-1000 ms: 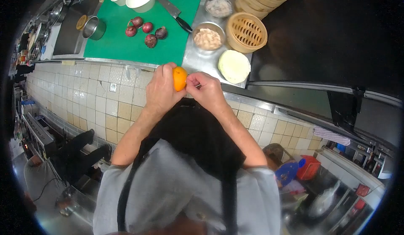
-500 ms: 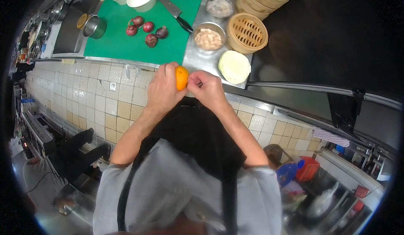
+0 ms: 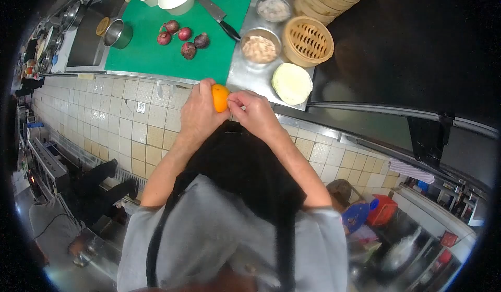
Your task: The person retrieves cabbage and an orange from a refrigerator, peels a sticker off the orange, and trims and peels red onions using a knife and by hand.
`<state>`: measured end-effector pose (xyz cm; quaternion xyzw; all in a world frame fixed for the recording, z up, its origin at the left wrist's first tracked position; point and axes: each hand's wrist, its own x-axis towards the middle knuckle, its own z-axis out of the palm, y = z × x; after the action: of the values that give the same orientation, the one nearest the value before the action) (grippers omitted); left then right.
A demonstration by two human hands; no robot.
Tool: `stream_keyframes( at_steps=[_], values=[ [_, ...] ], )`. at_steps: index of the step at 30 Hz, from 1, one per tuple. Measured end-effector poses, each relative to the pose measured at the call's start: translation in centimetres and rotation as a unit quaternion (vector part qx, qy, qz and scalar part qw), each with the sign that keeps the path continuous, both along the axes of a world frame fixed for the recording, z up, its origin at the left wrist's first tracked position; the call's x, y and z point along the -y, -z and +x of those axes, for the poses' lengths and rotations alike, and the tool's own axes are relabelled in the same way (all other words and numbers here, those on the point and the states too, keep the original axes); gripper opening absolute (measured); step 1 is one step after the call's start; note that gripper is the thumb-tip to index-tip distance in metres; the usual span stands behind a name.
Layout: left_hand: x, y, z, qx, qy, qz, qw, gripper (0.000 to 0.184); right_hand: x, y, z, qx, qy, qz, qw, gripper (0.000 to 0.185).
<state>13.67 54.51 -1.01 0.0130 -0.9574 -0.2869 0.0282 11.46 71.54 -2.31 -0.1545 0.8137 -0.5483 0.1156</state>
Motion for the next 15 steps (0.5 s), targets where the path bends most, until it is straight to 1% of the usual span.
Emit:
stream_keyframes(
  at_steps=[2, 4, 7, 11, 13, 14, 15],
  values=[
    [-0.1, -0.4, -0.1, 0.001, 0.003, -0.018, 1.000, 0.064, 0.1, 0.0, -0.1, -0.047, 0.008, 0.012, 0.999, 0.013],
    [-0.3, -0.8, -0.2, 0.004, 0.008, -0.068, 0.998, 0.062, 0.2, 0.0, 0.0, -0.051, 0.011, 0.020, 0.998, 0.011],
    [-0.6, -1.1, -0.1, 0.019, 0.011, -0.090, 0.996, 0.059, 0.2, 0.2, 0.1, -0.052, 0.019, 0.029, 0.998, 0.009],
    [-0.8, -1.1, 0.0, 0.044, 0.018, -0.087, 0.995, 0.060, 0.3, 0.7, 0.2, -0.048, 0.041, 0.050, 0.997, 0.010],
    [-0.7, -0.9, 0.0, 0.063, 0.005, -0.032, 0.997, 0.061, 0.3, 1.1, 0.2, -0.034, 0.054, 0.036, 0.997, 0.010],
    [-0.6, -0.8, 0.1, 0.063, 0.005, -0.031, 0.998, 0.061, 0.3, 1.3, 0.2, -0.020, 0.067, 0.020, 0.997, 0.011],
    [-0.5, -0.6, 0.2, 0.058, 0.002, 0.016, 0.998, 0.062, 0.0, 1.8, 0.1, -0.021, 0.068, 0.020, 0.997, 0.011]
  ],
)
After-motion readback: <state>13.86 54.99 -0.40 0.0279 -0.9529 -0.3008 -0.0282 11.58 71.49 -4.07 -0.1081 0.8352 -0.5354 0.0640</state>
